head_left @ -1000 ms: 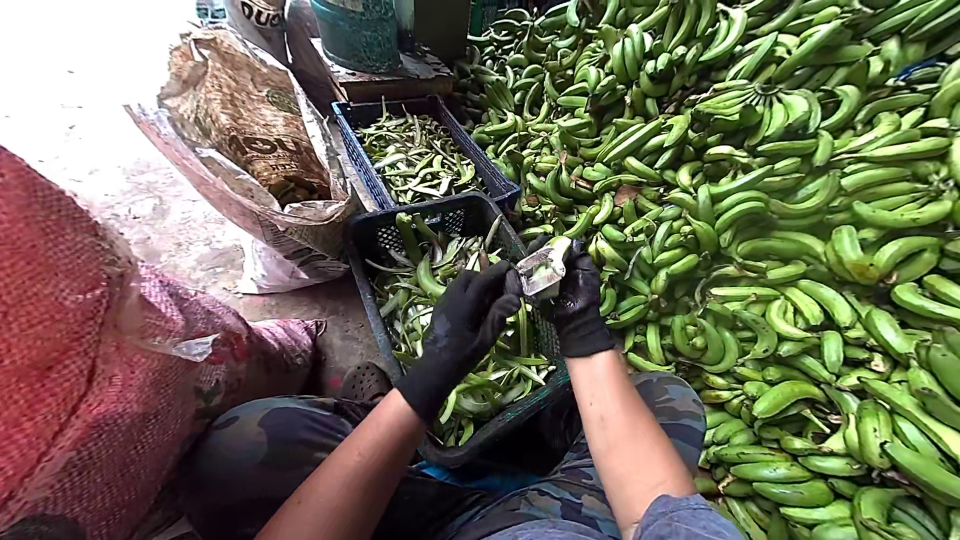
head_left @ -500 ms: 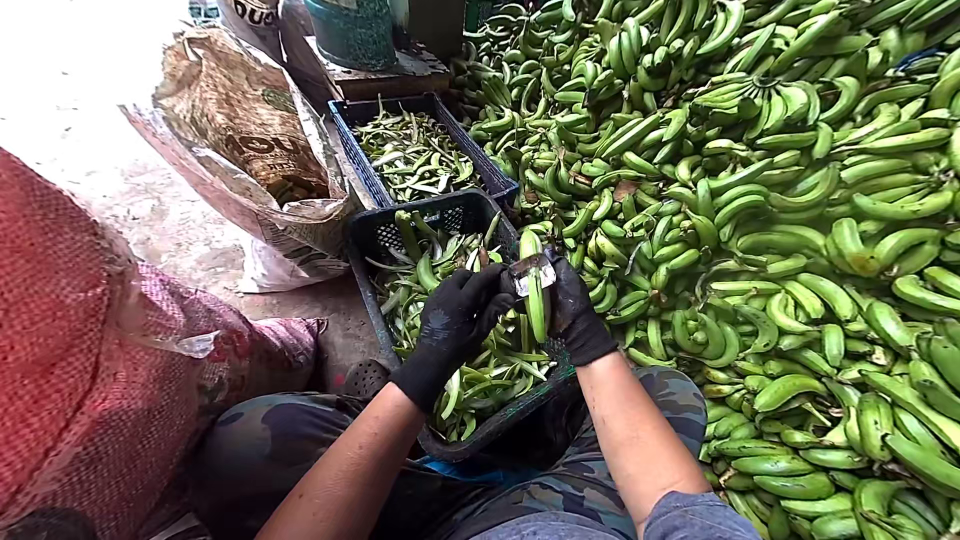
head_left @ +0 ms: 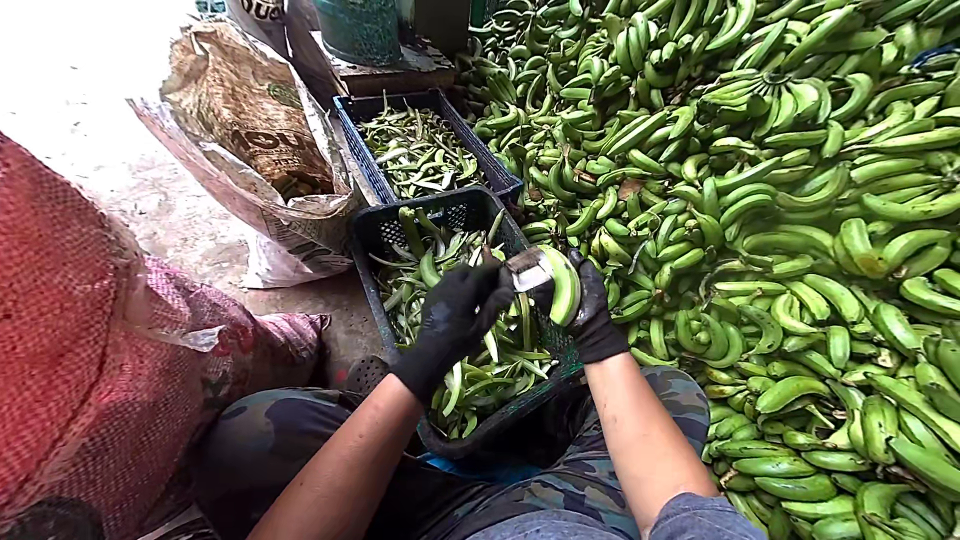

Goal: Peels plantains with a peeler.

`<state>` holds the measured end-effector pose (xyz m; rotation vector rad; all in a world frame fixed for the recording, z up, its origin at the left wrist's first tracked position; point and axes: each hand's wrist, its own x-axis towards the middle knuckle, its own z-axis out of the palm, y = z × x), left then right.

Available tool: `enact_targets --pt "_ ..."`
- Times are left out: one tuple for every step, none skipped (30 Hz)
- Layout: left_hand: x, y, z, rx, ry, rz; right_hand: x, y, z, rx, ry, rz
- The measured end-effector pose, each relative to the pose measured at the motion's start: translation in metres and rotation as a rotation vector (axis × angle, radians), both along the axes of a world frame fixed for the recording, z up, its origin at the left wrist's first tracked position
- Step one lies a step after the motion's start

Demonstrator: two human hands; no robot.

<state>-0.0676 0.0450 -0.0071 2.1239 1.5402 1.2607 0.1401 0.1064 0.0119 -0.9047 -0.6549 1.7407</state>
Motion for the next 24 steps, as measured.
enact_targets --pt "0.006 -0.004 -0.001 0.066 0.059 -0.036 0.005 0.004 -0.004 0.021 0.045 -0.037" --pt "0.012 -0.008 -0.002 0.13 0.108 -0.062 0.009 0.009 -0.01 0.02 0.113 -0.05" --pt "0.018 -0.012 -0.002 0.176 0.145 -0.076 0.013 0.015 -0.017 0.001 0.21 -0.025" --pt "0.024 -0.014 -0.003 0.216 0.172 -0.076 0.015 0.018 -0.02 -0.017 0.256 0.001" --pt "0.028 -0.016 -0.004 0.236 0.187 -0.068 0.016 0.017 -0.021 -0.028 0.226 0.02" --pt "0.03 -0.016 -0.005 0.223 0.193 -0.066 0.015 0.013 -0.02 -0.02 0.136 0.016" --pt "0.031 -0.016 -0.007 0.18 0.18 -0.07 0.009 0.006 -0.016 -0.025 0.04 0.003" --pt "0.03 -0.014 -0.009 0.119 0.148 -0.069 0.002 0.0 -0.013 -0.035 -0.033 0.008" --pt "0.029 -0.011 -0.012 0.043 0.098 -0.063 -0.003 -0.004 -0.013 -0.004 -0.092 0.023" --pt "0.026 -0.007 -0.013 -0.05 0.041 -0.05 -0.006 -0.007 -0.017 0.065 -0.157 0.055" --pt "0.021 -0.004 -0.013 -0.139 -0.027 -0.03 -0.007 -0.008 -0.022 0.146 -0.233 0.091" --pt "0.016 -0.001 -0.011 -0.229 -0.099 -0.007 -0.008 -0.009 -0.027 0.216 -0.289 0.134" --pt "0.01 0.002 -0.009 -0.313 -0.161 0.021 -0.009 -0.011 -0.029 0.254 -0.311 0.173" --pt "0.003 0.003 -0.006 -0.387 -0.219 0.057 -0.011 -0.012 -0.027 0.248 -0.299 0.21" --pt "-0.003 0.004 -0.006 -0.456 -0.269 0.095 -0.012 -0.013 -0.026 0.213 -0.257 0.245" --pt "-0.009 0.004 -0.007 -0.511 -0.304 0.123 -0.012 -0.012 -0.026 0.151 -0.195 0.279" --pt "-0.014 0.003 -0.007 -0.548 -0.322 0.145 -0.011 -0.011 -0.023 0.085 -0.143 0.292" --pt "-0.016 0.002 -0.005 -0.559 -0.32 0.157 -0.008 -0.009 -0.019 0.016 -0.096 0.29" --pt "-0.016 0.0 0.0 -0.549 -0.31 0.147 -0.006 -0.007 -0.016 -0.044 -0.055 0.264" --pt "-0.015 -0.002 0.004 -0.511 -0.3 0.106 -0.002 -0.003 -0.015 -0.075 -0.036 0.225" --pt "-0.012 -0.004 0.004 -0.443 -0.288 0.04 0.003 0.0 -0.015 -0.078 -0.047 0.167" --pt "-0.007 -0.005 0.002 -0.345 -0.267 -0.038 0.008 0.003 -0.017 -0.058 -0.064 0.105" --pt "-0.003 -0.006 -0.002 -0.253 -0.23 -0.124 0.013 0.006 -0.021 -0.02 -0.07 0.041" --pt "0.001 -0.009 -0.005 -0.179 -0.168 -0.199 0.019 0.008 -0.025 0.01 -0.038 0.003"
